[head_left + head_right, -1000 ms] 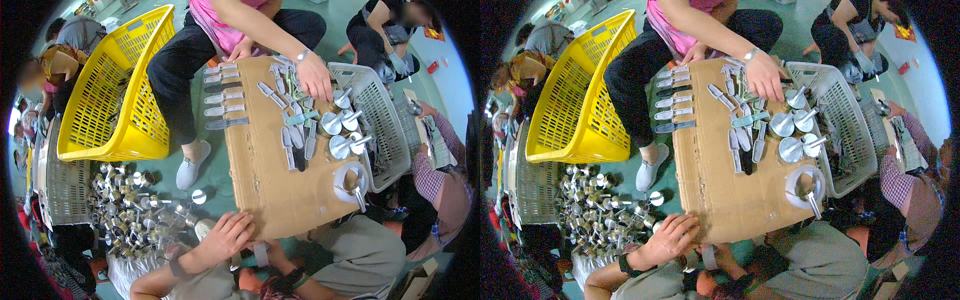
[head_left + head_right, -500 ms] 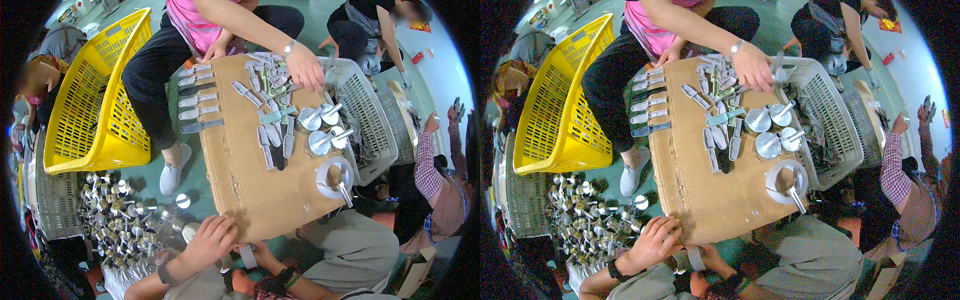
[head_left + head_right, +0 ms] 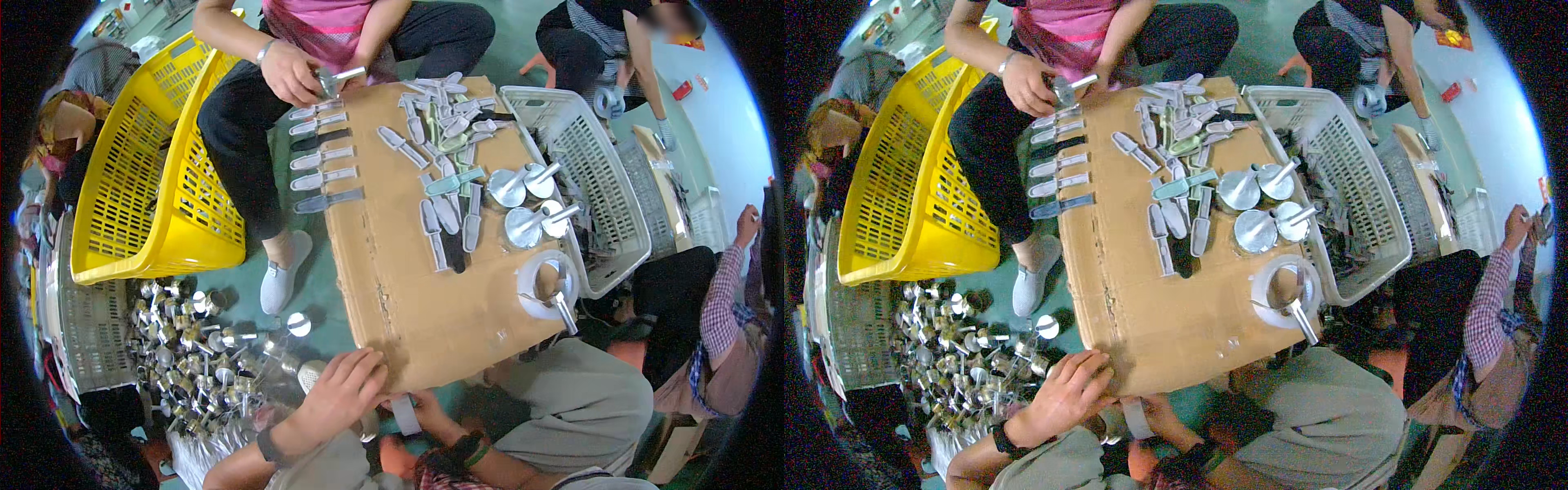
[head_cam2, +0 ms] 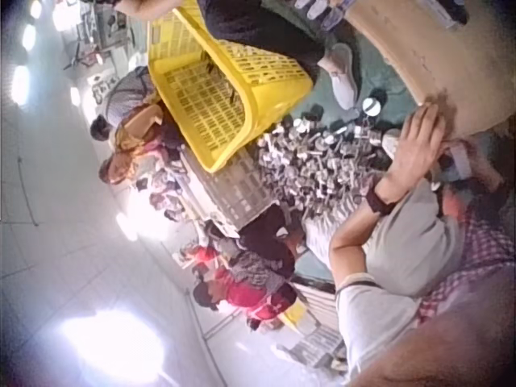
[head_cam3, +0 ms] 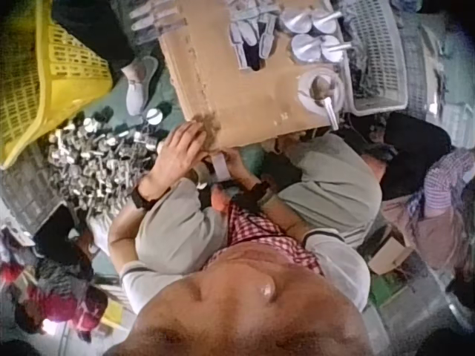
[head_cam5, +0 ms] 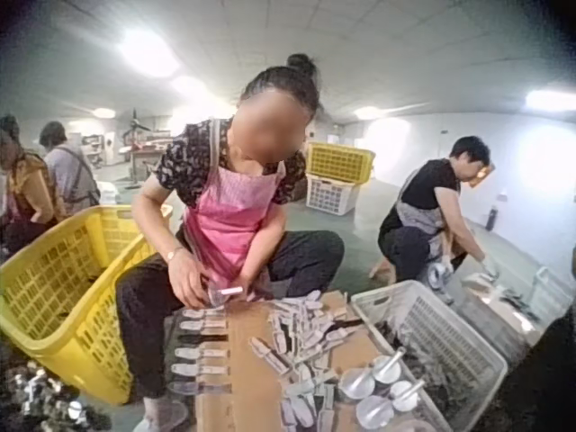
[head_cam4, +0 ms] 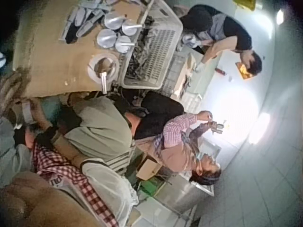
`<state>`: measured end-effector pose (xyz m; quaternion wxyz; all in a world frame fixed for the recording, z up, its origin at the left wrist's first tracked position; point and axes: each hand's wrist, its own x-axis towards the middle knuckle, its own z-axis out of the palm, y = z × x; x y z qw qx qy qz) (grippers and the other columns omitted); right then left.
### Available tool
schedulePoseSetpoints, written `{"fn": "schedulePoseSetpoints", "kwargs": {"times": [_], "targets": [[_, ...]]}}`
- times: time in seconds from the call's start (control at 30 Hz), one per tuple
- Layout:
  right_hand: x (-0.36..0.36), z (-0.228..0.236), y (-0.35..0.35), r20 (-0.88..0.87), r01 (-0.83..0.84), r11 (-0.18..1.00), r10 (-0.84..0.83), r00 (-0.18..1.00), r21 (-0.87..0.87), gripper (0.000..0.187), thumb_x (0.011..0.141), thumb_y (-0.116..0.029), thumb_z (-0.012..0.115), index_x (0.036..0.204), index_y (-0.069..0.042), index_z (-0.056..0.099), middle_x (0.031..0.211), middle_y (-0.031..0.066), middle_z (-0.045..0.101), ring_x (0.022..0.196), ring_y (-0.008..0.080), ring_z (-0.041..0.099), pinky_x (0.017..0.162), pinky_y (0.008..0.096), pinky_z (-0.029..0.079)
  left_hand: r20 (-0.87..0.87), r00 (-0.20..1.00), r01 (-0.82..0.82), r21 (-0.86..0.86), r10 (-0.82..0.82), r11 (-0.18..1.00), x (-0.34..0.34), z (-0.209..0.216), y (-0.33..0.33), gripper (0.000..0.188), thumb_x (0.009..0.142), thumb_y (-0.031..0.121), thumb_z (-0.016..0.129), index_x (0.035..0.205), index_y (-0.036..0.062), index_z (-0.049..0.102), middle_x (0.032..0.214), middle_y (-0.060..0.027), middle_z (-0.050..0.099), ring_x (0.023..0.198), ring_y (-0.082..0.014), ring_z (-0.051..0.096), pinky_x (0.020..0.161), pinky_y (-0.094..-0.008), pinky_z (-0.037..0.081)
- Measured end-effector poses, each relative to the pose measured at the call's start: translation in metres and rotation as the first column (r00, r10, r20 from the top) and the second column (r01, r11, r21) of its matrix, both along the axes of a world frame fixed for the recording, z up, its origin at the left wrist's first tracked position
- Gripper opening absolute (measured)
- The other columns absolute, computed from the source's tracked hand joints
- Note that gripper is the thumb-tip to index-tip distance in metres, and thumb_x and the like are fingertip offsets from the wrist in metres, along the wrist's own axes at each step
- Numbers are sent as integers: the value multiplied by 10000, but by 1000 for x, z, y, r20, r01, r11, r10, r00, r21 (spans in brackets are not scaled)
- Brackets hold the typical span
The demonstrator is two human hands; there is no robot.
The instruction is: Assembling small metal components using adhesive tape and containers in a factory setting.
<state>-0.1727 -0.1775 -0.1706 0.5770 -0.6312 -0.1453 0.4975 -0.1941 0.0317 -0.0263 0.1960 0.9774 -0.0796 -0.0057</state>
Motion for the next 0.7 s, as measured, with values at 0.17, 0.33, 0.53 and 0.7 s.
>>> {"fn": "schedulePoseSetpoints", "kwargs": {"times": [0.17, 0.33, 0.53, 0.7], "targets": [[-2, -6, -2, 6, 108, 994, -108, 994, 13, 208, 761, -85, 705, 947, -5, 655, 896, 43, 662, 837, 111, 597, 776, 270, 487, 17, 1000, 18, -5, -18, 1000, 1, -4, -1, 441, 745, 274, 667, 1084, 30, 523, 1166, -147, 479, 1116, -308, 457, 915, -402, 405], [4, 11, 3, -24, 68, 998, -67, 997, 3, 217, 764, -104, 696, 961, -29, 644, 912, 58, 656, 837, 145, 600, 778, 294, 485, 24, 999, 25, 5, -25, 1000, -3, -6, 0, 441, 758, 287, 659, 1091, 31, 524, 1184, -147, 474, 1117, -310, 461, 901, -405, 417], [6, 12, 6, -8, 116, 993, -116, 993, 18, 229, 761, -76, 689, 977, -22, 635, 928, 62, 652, 841, 149, 599, 779, 300, 487, 36, 999, 26, 19, -27, 999, -1, -4, 0, 452, 755, 294, 662, 1098, 33, 524, 1189, -147, 473, 1119, -308, 463, 898, -404, 421], [8, 12, 7, 15, 116, 993, -116, 993, 28, 233, 757, -19, 684, 985, 1, 639, 943, 51, 650, 849, 131, 602, 799, 277, 492, 43, 999, 16, 11, -16, 1000, 0, -7, 0, 453, 755, 294, 662, 1099, 35, 520, 1187, -147, 475, 1114, -308, 465, 893, -400, 424]]}}
